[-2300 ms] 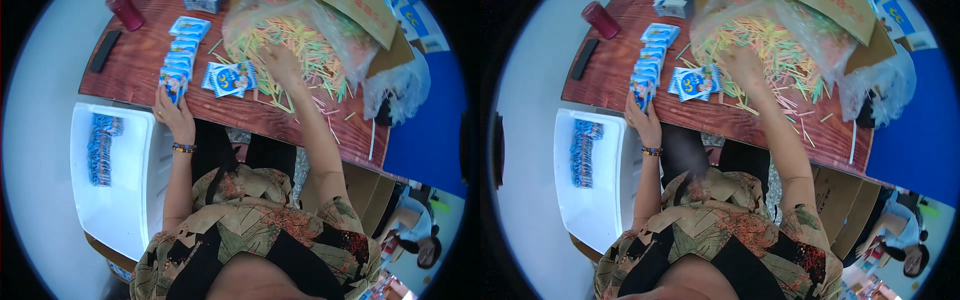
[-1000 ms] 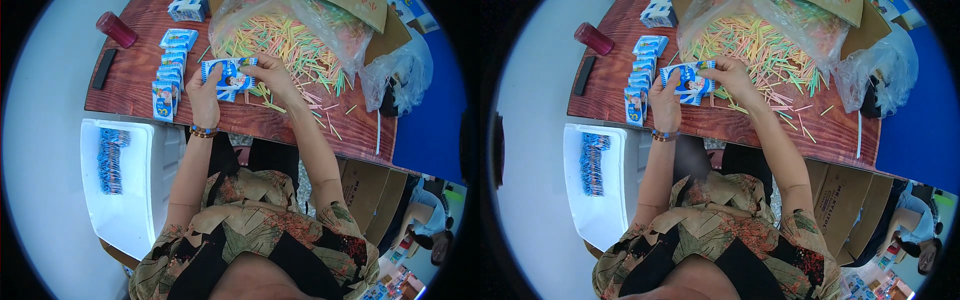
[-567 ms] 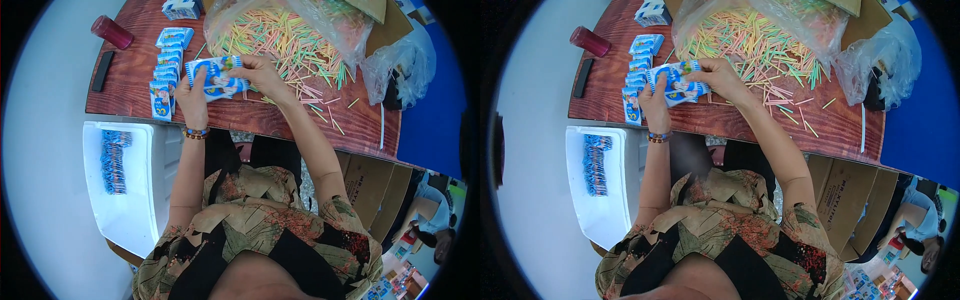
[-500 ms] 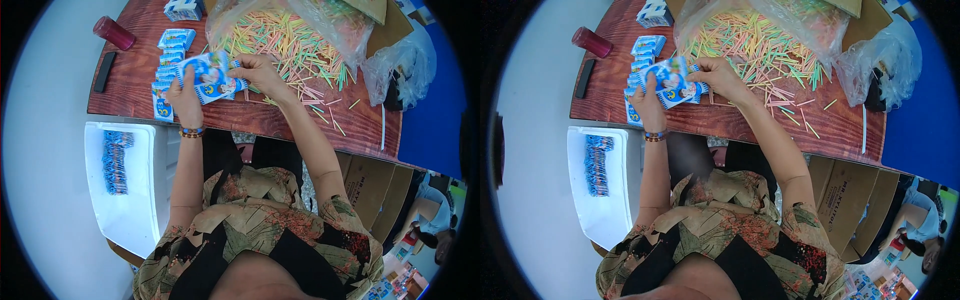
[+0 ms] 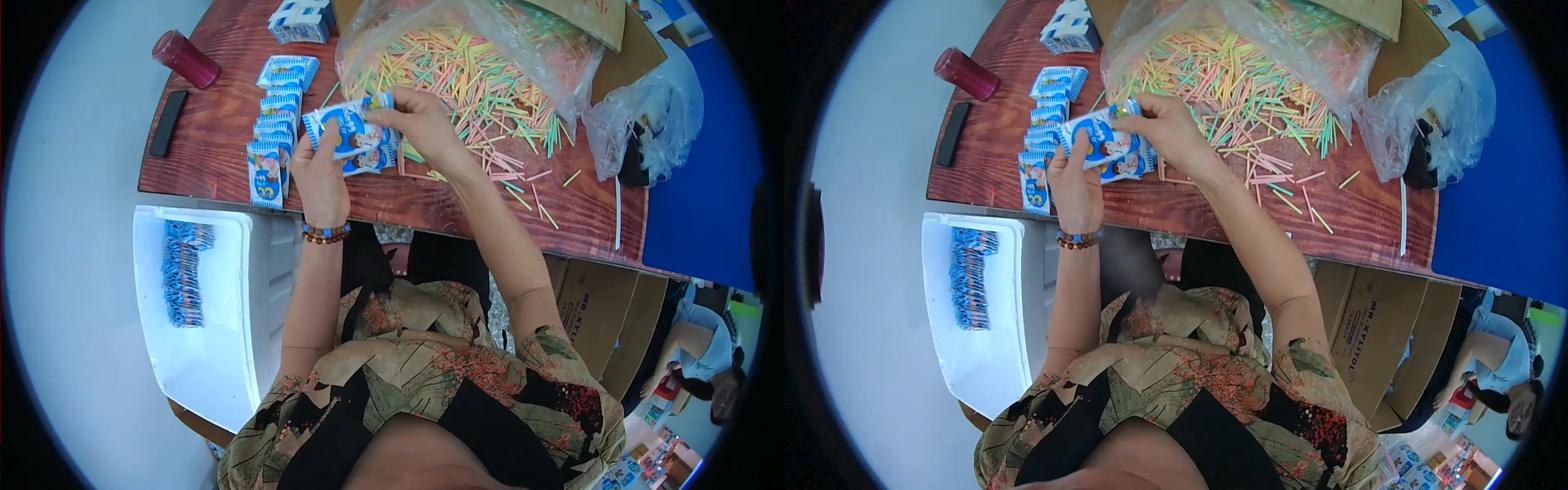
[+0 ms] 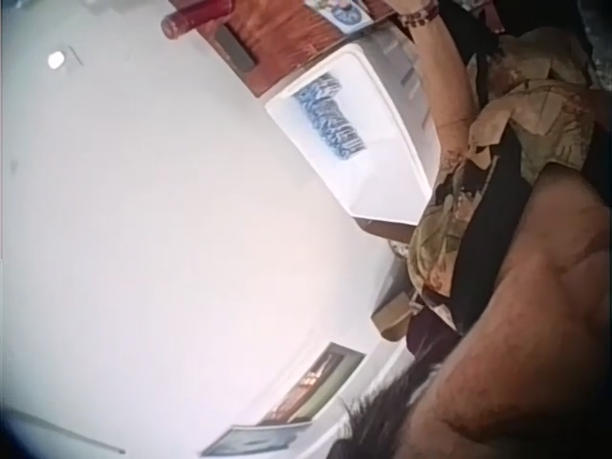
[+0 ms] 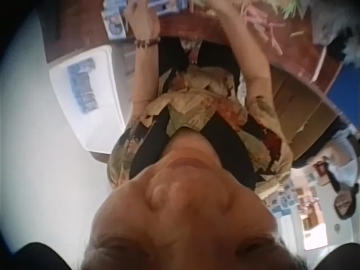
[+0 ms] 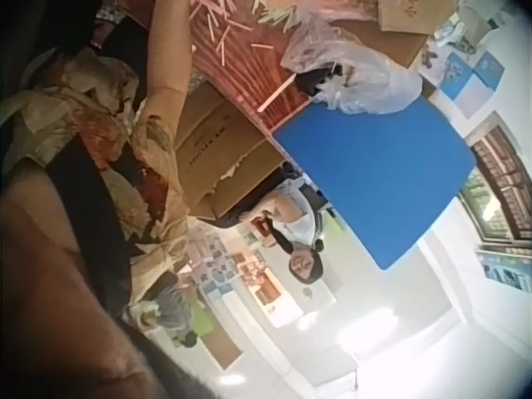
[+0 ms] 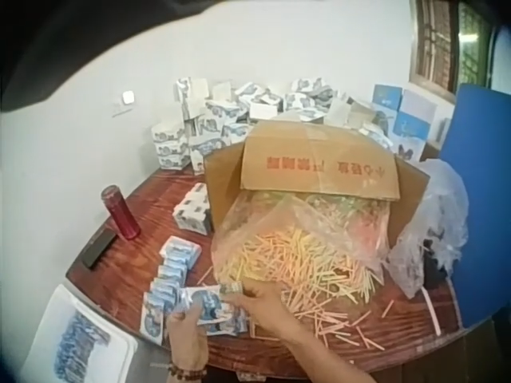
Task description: Packaging small colorful strips and components into blue packets at a workshop table.
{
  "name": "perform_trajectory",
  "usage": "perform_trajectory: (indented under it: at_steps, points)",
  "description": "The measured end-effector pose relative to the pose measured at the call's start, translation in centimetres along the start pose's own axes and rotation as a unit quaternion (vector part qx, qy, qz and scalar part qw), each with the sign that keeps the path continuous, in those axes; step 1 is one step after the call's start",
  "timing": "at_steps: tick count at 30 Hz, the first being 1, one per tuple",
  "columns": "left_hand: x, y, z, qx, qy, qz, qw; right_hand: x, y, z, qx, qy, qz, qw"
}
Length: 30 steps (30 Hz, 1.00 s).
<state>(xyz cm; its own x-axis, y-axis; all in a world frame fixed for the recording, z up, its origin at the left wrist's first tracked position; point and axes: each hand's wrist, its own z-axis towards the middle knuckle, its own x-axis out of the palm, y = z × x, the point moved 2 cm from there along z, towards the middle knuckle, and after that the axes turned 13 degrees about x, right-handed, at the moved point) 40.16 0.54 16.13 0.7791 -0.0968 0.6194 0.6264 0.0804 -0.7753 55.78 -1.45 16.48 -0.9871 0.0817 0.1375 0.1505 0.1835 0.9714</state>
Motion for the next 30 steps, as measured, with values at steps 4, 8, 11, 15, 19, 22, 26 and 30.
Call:
perform_trajectory:
  at_steps: [4,8,11,15,19,22,26,30]
  points:
    - [-0.2,0.1,0.1,-0.006,0.026,0.040,0.999,-0.2,0.1,-0.9,0.006,-0.009,0.039,0.999]
    - [-0.3,0.6,-0.1,0.007,0.029,0.068,0.997,-0.5,-0.3,-1.4,0.001,-0.018,0.044,0.999]
    - [0.3,1.0,-0.5,-0.016,0.012,0.043,0.999,-1.0,-0.6,-1.5,-0.004,-0.055,-0.026,0.998]
    - [0.0,1.9,-1.0,-0.027,-0.009,0.024,0.999,-1.3,-1.4,-1.6,-0.003,-0.055,0.041,0.998]
    - [0.0,2.1,-1.2,-0.043,-0.014,0.001,0.999,-3.3,-0.8,-1.9,-0.055,-0.049,0.086,0.994]
    - [0.1,2.3,-1.3,-0.046,-0.021,-0.002,0.999,-4.5,-0.6,-2.8,-0.128,-0.057,0.055,0.989]
    - [0.3,3.2,-1.3,-0.058,0.013,-0.017,0.998,-3.3,-0.2,-3.3,-0.258,-0.061,-0.141,0.954]
    - [0.1,2.9,-2.1,-0.050,-0.019,0.021,0.998,-3.3,-0.3,-3.4,-0.172,0.011,-0.125,0.977]
